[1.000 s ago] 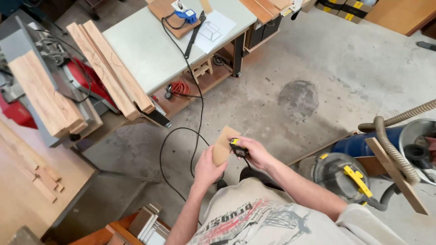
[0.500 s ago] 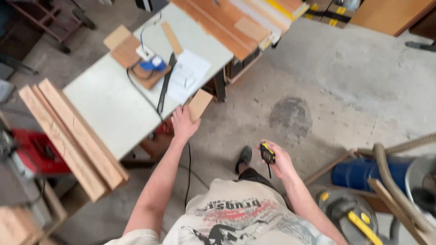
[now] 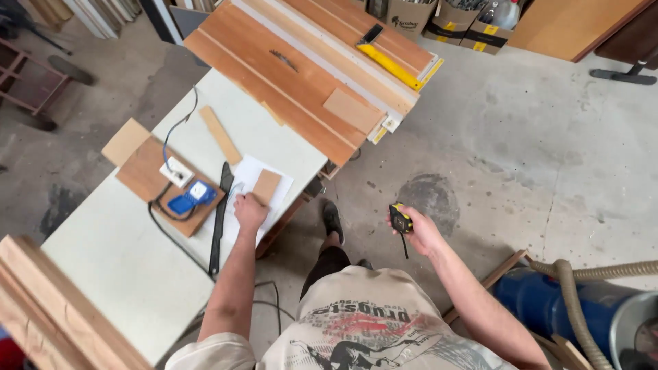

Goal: The person measures a small wooden board with a tape measure and then uses a miter saw to cut it. They handle the wood and tools on a workbench in a workshop setting.

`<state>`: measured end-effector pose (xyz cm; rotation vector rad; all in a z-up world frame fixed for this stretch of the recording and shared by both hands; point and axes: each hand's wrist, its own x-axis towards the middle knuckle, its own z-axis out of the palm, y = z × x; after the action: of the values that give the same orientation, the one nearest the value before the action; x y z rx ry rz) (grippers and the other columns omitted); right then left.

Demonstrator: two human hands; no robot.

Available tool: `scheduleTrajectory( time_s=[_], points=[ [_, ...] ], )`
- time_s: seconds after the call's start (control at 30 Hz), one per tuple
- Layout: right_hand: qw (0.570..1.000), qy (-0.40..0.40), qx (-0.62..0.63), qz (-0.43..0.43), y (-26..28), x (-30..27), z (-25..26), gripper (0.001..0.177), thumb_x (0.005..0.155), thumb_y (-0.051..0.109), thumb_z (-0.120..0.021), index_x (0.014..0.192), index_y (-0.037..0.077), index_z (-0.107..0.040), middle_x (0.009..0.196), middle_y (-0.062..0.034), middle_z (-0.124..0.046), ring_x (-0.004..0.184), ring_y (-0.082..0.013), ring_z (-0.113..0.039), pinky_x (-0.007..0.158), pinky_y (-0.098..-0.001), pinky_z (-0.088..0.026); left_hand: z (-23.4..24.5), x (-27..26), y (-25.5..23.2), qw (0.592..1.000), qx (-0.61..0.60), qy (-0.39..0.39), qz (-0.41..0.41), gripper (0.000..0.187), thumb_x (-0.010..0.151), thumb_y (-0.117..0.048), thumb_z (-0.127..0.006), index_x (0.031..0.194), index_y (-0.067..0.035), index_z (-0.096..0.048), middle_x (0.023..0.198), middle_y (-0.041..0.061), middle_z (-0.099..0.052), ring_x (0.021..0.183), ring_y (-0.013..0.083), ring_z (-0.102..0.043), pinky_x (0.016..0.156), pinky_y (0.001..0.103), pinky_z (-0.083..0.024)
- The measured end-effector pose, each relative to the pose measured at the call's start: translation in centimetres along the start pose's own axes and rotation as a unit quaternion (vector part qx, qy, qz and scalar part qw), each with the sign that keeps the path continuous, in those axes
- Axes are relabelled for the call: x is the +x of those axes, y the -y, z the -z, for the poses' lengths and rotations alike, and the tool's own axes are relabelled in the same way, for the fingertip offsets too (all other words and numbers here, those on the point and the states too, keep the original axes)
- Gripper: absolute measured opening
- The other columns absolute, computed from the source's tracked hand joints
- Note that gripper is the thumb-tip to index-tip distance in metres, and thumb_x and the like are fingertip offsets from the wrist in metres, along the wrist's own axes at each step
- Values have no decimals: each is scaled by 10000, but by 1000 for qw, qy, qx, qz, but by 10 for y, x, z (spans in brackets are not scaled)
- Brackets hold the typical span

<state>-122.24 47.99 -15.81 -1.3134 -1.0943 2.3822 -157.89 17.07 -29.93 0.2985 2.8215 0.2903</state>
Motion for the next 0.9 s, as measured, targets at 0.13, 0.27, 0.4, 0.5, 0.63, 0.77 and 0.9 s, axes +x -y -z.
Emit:
scheduleTrajectory(
  time_s=[0.13, 0.27, 0.4, 0.5, 0.63, 0.77, 0.9],
  points=[
    [1000, -16, 22, -1, 20, 97, -26, 345, 942, 220, -692, 1080, -95, -675, 866, -271, -690, 751, -332, -716, 580, -370, -584, -10, 15, -8, 998, 42, 37, 13, 535, 749, -280, -725, 1224, -38, -677, 1279, 177, -562, 1227, 412, -563, 1004, 541, -487],
    [996, -66, 54, 4, 24, 197, -52, 278, 927, 198, -697, 952, -77, -670, 777, -238, -671, 676, -316, -704, 568, -390, -594, -6, 58, -67, 997, -45, 19, -65, 805, 736, -319, -803, 1405, 57, -562, 1362, 272, -520, 1250, 483, -550, 1028, 584, -484],
    [984, -169, 60, 13, 36, 282, -64, 354, 881, 226, -735, 911, -104, -610, 776, -200, -587, 692, -322, -659, 628, -461, -595, -5, 120, -179, 964, -181, 81, -178, 571, 910, -282, -690, 1395, 1, -585, 1336, 240, -578, 1217, 475, -611, 1006, 549, -529],
    [984, -180, -3, -11, 63, 286, -94, 456, 900, 278, -729, 1056, -101, -529, 953, -160, -486, 811, -283, -577, 656, -488, -530, -31, 157, -252, 959, -125, 106, -230, 549, 957, -274, -609, 1454, -56, -528, 1354, 222, -615, 1207, 453, -643, 1046, 541, -526],
    [980, -188, -24, -57, 76, 304, -100, 414, 867, 266, -712, 1039, -77, -556, 913, -117, -484, 771, -253, -573, 637, -424, -566, -39, 180, -312, 964, -77, 129, -221, 601, 988, -270, -512, 1524, -22, -407, 1350, 293, -629, 1204, 463, -651, 1073, 550, -518],
    [981, -161, -19, -106, 82, 310, -89, 445, 862, 305, -752, 1064, -20, -524, 948, -136, -480, 798, -286, -567, 640, -471, -610, -73, 179, -326, 978, -81, 113, -157, 582, 845, -319, -626, 1358, -46, -583, 1340, 224, -589, 1220, 443, -632, 1033, 498, -534],
    [989, -92, -69, -91, 109, 285, -84, 470, 862, 312, -811, 1161, 0, -624, 1086, -127, -533, 977, -247, -564, 792, -402, -569, -3, 145, -328, 959, -249, 133, 22, 545, 834, -369, -752, 1305, -113, -655, 1236, 210, -686, 1186, 431, -650, 986, 536, -550]
  ],
)
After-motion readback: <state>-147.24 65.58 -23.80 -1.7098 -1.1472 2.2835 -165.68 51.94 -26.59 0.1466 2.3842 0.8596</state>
